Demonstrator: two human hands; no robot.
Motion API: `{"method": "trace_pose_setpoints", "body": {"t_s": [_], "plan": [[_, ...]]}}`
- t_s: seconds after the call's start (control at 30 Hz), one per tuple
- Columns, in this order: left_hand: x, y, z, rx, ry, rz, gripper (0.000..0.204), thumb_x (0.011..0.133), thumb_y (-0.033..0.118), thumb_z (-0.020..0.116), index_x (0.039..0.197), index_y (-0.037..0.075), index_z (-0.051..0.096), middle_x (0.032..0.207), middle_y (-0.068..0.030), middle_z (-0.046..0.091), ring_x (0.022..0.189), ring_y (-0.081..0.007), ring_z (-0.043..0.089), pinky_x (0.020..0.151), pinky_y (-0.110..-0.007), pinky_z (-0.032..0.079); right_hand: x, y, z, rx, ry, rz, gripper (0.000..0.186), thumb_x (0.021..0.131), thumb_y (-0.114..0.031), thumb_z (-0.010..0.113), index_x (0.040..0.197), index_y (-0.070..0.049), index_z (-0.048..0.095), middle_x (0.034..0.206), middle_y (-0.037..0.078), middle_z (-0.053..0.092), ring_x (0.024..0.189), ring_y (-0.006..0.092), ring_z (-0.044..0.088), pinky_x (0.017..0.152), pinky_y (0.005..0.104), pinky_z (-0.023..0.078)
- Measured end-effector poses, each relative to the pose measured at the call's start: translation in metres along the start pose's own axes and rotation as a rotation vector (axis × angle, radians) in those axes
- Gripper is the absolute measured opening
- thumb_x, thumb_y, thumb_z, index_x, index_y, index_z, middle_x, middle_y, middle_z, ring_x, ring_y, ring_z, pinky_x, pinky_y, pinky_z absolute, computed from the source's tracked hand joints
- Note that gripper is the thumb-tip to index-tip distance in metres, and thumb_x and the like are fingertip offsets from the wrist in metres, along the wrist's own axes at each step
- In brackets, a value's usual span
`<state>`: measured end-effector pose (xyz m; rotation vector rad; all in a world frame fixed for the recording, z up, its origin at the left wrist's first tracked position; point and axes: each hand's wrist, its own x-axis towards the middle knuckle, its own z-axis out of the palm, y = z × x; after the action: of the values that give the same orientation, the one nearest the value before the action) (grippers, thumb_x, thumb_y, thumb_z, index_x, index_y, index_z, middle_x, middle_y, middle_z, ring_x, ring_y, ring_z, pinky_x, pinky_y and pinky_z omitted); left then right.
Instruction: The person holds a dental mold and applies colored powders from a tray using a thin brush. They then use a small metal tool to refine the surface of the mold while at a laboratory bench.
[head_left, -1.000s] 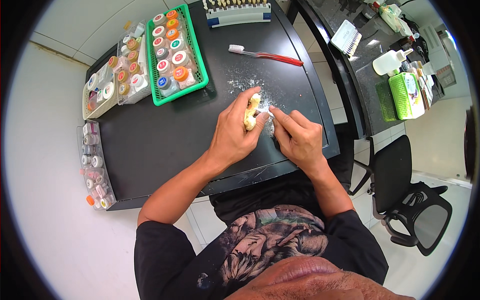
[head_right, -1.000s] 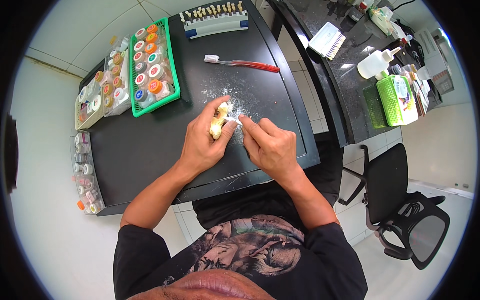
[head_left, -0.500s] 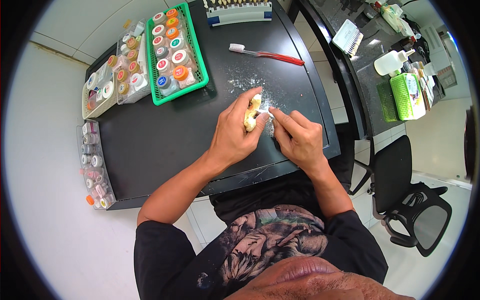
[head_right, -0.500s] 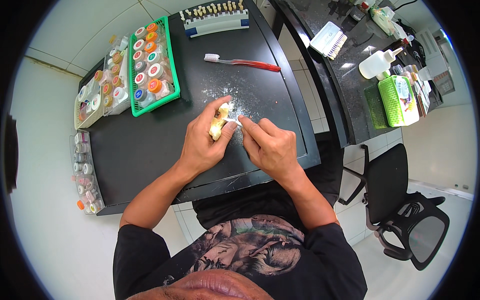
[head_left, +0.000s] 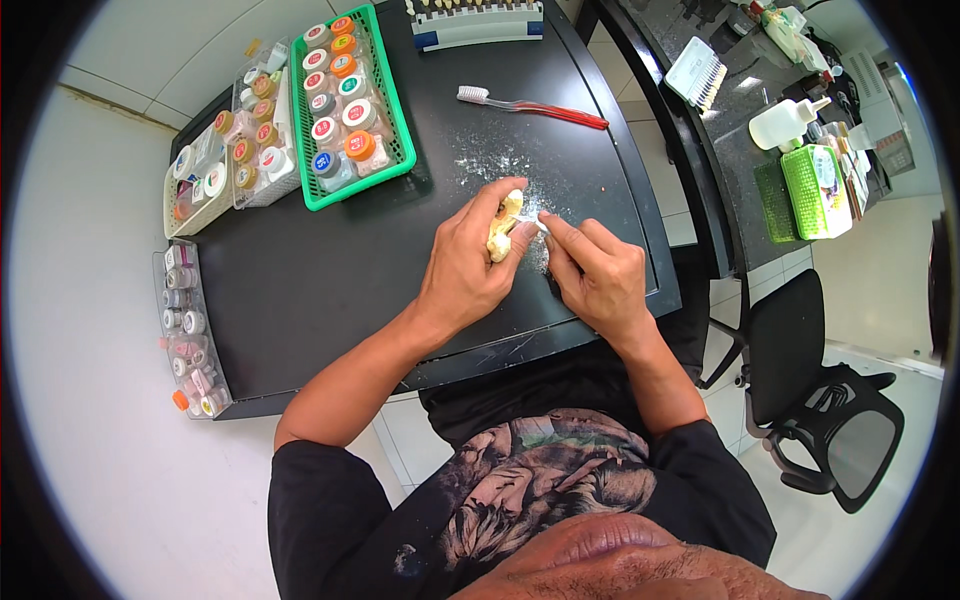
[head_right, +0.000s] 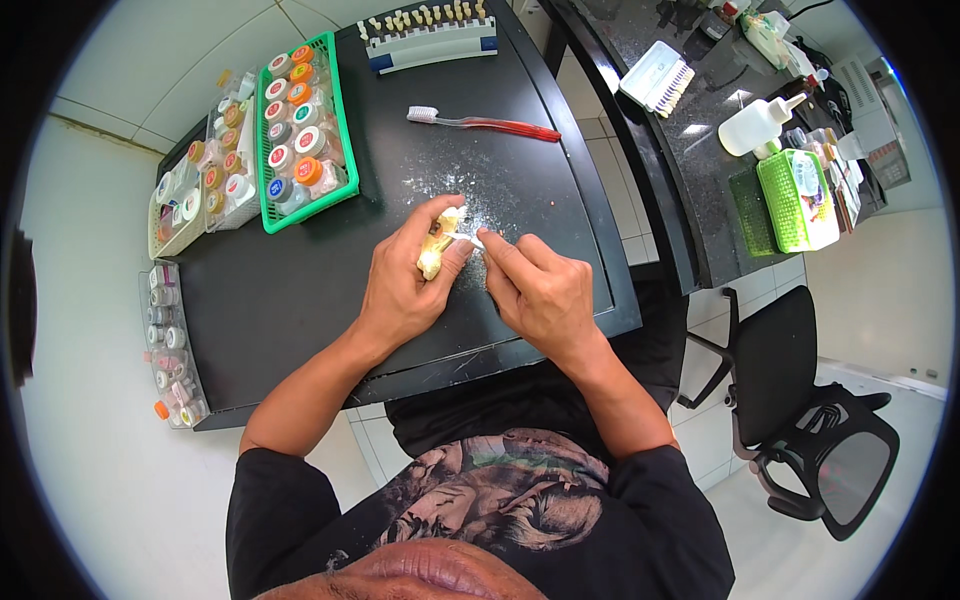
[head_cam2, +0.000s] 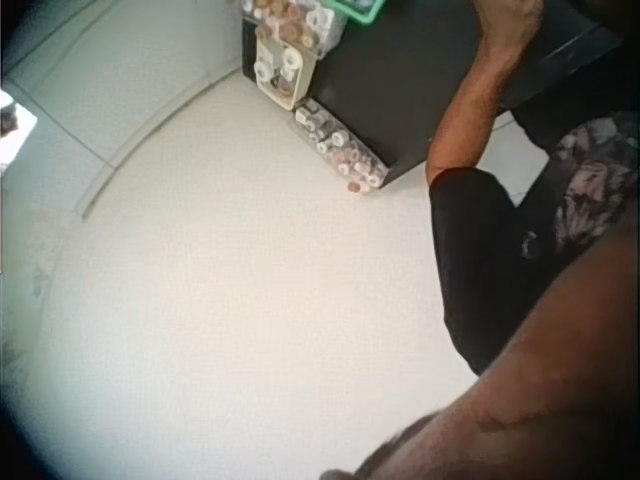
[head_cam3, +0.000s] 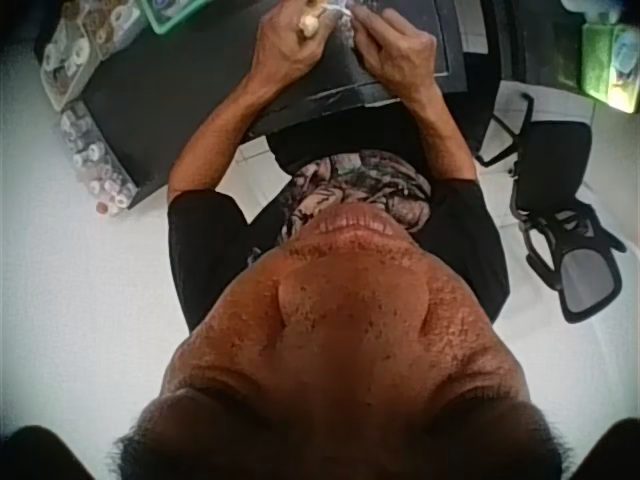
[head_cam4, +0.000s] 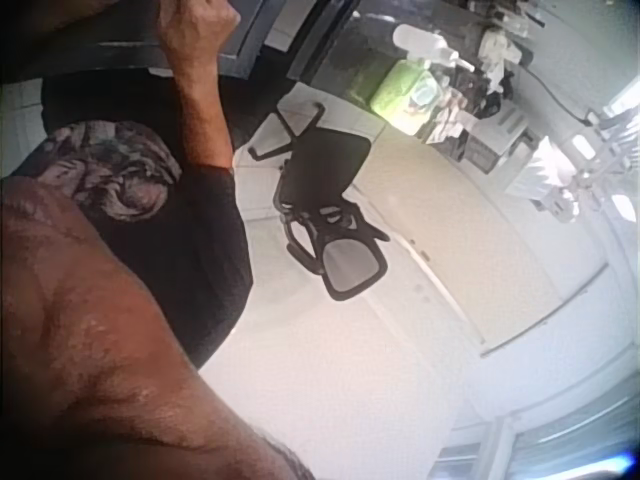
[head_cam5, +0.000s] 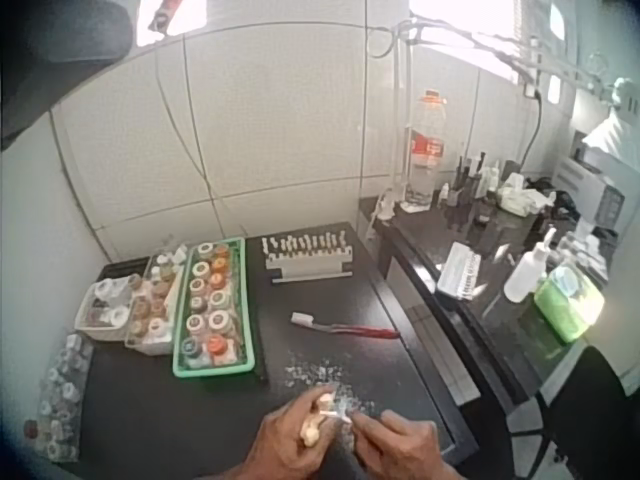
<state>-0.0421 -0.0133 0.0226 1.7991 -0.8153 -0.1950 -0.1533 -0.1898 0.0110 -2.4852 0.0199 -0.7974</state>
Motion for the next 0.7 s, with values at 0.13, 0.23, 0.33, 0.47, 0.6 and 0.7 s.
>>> {"method": "trace_pose_setpoints", "body": {"t_s": [0.13,0.23,0.33,0.47,0.6,0.7], "plan": [[-0.0011,0.0006,0.0008,0.014,0.025,0.026,0.046,0.109,0.015,0.079,0.150,0.002,0.066,0.104,-0.0193,0.077,0.090,-0.0282,0.076,0.084,-0.039,0.059,0.0006,-0.0008,-0.0010,0.017,-0.002,-0.007,0.032,0.095,-0.008,0.085,0.127,-0.013,0.086,0.074,0.004,0.056,0.053,0.0258,0.061,0.051,0.0425,0.049],[-0.0012,0.0012,-0.0002,0.006,0.025,0.041,0.048,0.108,0.014,0.079,0.152,0.001,0.065,0.105,-0.0204,0.077,0.090,-0.0306,0.076,0.085,-0.040,0.059,0.0011,-0.0012,-0.0025,0.016,-0.015,-0.006,0.032,0.095,-0.008,0.085,0.127,-0.013,0.086,0.074,0.004,0.056,0.052,0.0257,0.060,0.051,0.0424,0.049],[-0.0006,-0.0003,-0.0005,0.012,0.028,0.056,0.050,0.107,0.014,0.079,0.152,0.001,0.064,0.103,-0.0208,0.076,0.090,-0.0317,0.075,0.085,-0.041,0.059,0.0016,-0.0016,-0.0025,0.014,-0.017,-0.005,0.032,0.095,-0.008,0.085,0.127,-0.013,0.086,0.074,0.004,0.057,0.052,0.0256,0.060,0.051,0.0424,0.049],[-0.0007,-0.0004,-0.0005,0.012,0.019,0.047,0.049,0.107,0.014,0.078,0.152,0.001,0.064,0.103,-0.0209,0.076,0.090,-0.0321,0.075,0.085,-0.041,0.059,0.0009,-0.0009,-0.0022,0.020,-0.017,-0.002,0.031,0.095,-0.008,0.085,0.126,-0.012,0.086,0.074,0.004,0.057,0.052,0.0256,0.061,0.051,0.0422,0.049],[-0.0006,0.0007,0.0000,0.015,0.018,0.044,0.049,0.107,0.014,0.078,0.152,0.001,0.064,0.102,-0.0206,0.076,0.089,-0.0318,0.074,0.084,-0.041,0.059,0.0015,-0.0012,-0.0027,0.023,-0.008,-0.007,0.030,0.095,-0.008,0.085,0.125,-0.012,0.086,0.074,0.004,0.058,0.053,0.0256,0.061,0.051,0.0420,0.049],[-0.0015,0.0004,-0.0014,-0.010,0.010,0.019,0.048,0.107,0.014,0.078,0.151,0.001,0.064,0.101,-0.0202,0.076,0.088,-0.0307,0.074,0.084,-0.041,0.059,0.0025,-0.0025,-0.0027,0.013,-0.015,-0.010,0.030,0.095,-0.008,0.085,0.125,-0.012,0.086,0.075,0.004,0.058,0.053,0.0253,0.061,0.051,0.0418,0.049]]}}
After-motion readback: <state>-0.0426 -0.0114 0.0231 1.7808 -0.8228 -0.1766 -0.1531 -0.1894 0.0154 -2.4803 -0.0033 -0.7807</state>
